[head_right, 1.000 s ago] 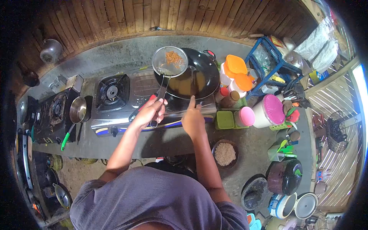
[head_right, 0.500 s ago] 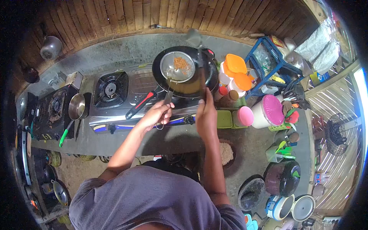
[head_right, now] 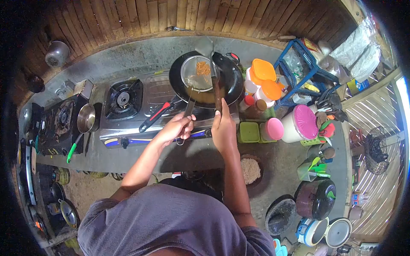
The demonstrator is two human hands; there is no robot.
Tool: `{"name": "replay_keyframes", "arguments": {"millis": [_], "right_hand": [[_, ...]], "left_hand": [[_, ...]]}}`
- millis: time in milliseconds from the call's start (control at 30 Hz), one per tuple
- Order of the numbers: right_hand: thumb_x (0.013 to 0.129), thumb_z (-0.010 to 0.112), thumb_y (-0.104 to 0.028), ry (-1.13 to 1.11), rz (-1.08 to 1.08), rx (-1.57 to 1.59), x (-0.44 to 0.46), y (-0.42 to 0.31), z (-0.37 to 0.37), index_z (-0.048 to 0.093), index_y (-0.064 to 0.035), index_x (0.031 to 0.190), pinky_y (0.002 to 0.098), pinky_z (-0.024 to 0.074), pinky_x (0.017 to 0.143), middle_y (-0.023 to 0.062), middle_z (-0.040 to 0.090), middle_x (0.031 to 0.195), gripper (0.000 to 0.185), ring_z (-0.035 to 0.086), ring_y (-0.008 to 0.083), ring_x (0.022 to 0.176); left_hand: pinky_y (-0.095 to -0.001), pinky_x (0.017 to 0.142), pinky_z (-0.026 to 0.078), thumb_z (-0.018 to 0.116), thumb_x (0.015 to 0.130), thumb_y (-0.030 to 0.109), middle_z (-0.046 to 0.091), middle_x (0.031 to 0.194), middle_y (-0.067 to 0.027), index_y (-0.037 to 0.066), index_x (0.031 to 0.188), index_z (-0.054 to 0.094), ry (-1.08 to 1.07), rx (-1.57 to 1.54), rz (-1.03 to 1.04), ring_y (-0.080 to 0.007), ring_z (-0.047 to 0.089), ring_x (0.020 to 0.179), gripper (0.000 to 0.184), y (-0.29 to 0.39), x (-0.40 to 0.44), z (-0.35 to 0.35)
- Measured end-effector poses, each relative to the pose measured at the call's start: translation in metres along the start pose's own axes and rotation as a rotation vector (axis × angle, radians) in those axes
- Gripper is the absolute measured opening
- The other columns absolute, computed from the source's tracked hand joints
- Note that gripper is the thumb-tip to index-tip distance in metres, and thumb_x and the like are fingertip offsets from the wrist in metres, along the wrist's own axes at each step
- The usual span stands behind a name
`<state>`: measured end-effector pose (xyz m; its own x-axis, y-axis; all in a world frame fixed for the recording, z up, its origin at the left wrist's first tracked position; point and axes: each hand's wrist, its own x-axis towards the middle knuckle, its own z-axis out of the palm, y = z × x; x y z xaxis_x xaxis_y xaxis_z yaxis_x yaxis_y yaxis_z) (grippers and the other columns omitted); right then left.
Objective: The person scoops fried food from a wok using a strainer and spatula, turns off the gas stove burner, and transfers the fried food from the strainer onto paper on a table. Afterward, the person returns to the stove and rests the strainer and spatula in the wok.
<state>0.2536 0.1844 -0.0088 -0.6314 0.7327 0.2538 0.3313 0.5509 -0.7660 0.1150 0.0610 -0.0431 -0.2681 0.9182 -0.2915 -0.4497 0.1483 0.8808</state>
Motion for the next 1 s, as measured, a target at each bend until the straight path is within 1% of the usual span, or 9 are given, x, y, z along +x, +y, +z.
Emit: {"name": "replay_keyframes", "arguments": {"millis": [133,267,567,700,800,833,933,967,1000], "right_hand": [[0.098,0.044,-0.012,0.04,-0.017,-0.012,-0.001,0.001,0.004,0.04,-0.0009,0.14,0.0483,0.0477,0.082,0.033,0.061,0.107,0.044,0.061,0.047,0.098],[0.098,0.044,-0.012,-0.019,0.067,-0.048,-0.001,-0.001,0.002,0.04,-0.001,0.14,0.0479,0.0483,0.081,0.0326,0.061,0.107,0.044,0.062,0.0468,0.095],[0.097,0.047,-0.009,0.214,-0.124,0.01,-0.017,0.005,0.016,0.043,0.0,0.138,0.0432,0.0506,0.076,0.0315,0.062,0.103,0.042,0.064,0.0448,0.092],[0.097,0.05,-0.01,0.139,0.083,0.022,-0.021,-0.001,0.024,0.044,-0.0003,0.137,0.0429,0.0508,0.073,0.0306,0.062,0.097,0.041,0.065,0.0437,0.089],[0.099,0.047,-0.013,0.192,0.163,0.025,-0.027,-0.01,0.036,0.045,-0.0035,0.138,0.0392,0.0504,0.079,0.0278,0.064,0.103,0.039,0.067,0.0376,0.095],[0.099,0.046,-0.013,0.211,0.153,0.029,-0.029,-0.01,0.039,0.044,-0.0023,0.138,0.0399,0.0496,0.084,0.0285,0.063,0.109,0.04,0.064,0.0398,0.103],[0.098,0.048,-0.011,0.289,0.103,0.022,-0.033,-0.015,0.04,0.042,-0.0037,0.138,0.0434,0.0505,0.071,0.0283,0.063,0.092,0.042,0.065,0.044,0.085],[0.098,0.048,-0.011,0.367,0.036,0.01,-0.036,-0.015,0.042,0.042,-0.0039,0.138,0.0445,0.0501,0.073,0.0286,0.063,0.093,0.042,0.064,0.0442,0.087],[0.098,0.048,-0.011,0.37,0.066,0.02,-0.039,-0.017,0.041,0.042,-0.0038,0.138,0.045,0.0499,0.074,0.0288,0.063,0.095,0.042,0.064,0.0445,0.088]], "left_hand": [[-0.0237,0.046,0.029,0.038,0.103,0.022,0.041,0.068,0.0025,0.008,0.11,0.047,0.011,-0.033,-0.022,-0.009,0.041,0.051,0.018,0.005,-0.001,0.001],[-0.0239,0.045,0.028,0.039,0.103,0.021,0.041,0.068,0.0023,0.008,0.111,0.046,-0.011,-0.043,-0.02,-0.0089,0.04,0.051,0.018,0.004,-0.002,-0.003],[-0.0244,0.045,0.03,0.039,0.103,0.022,0.042,0.067,0.0012,0.006,0.112,0.046,-0.04,-0.039,-0.017,-0.0101,0.042,0.05,0.019,0.005,-0.003,-0.021],[-0.0242,0.045,0.031,0.039,0.103,0.022,0.042,0.067,0.0008,0.007,0.111,0.045,-0.079,-0.02,-0.026,-0.01,0.043,0.05,0.018,0.006,-0.001,-0.025],[-0.0238,0.045,0.031,0.039,0.103,0.022,0.042,0.067,0.0009,0.007,0.11,0.046,-0.095,-0.003,-0.052,-0.0097,0.042,0.05,0.018,0.008,0.001,-0.028],[-0.0236,0.045,0.031,0.039,0.103,0.022,0.042,0.067,0.001,0.007,0.111,0.046,-0.097,0.014,-0.052,-0.0096,0.042,0.05,0.018,0.006,0.002,-0.029],[-0.0242,0.044,0.033,0.039,0.103,0.022,0.044,0.066,0.0004,0.007,0.111,0.045,-0.125,-0.048,-0.068,-0.0119,0.048,0.051,0.018,0.0,0.006,-0.034],[-0.024,0.045,0.033,0.041,0.102,0.021,0.044,0.067,0.0004,0.007,0.111,0.044,-0.11,-0.069,-0.08,-0.0119,0.047,0.051,0.018,-0.002,0.005,-0.036],[-0.0238,0.045,0.033,0.042,0.101,0.021,0.044,0.067,0.0004,0.006,0.111,0.044,-0.085,-0.066,-0.077,-0.0118,0.047,0.051,0.018,-0.002,0.004,-0.037]]}}
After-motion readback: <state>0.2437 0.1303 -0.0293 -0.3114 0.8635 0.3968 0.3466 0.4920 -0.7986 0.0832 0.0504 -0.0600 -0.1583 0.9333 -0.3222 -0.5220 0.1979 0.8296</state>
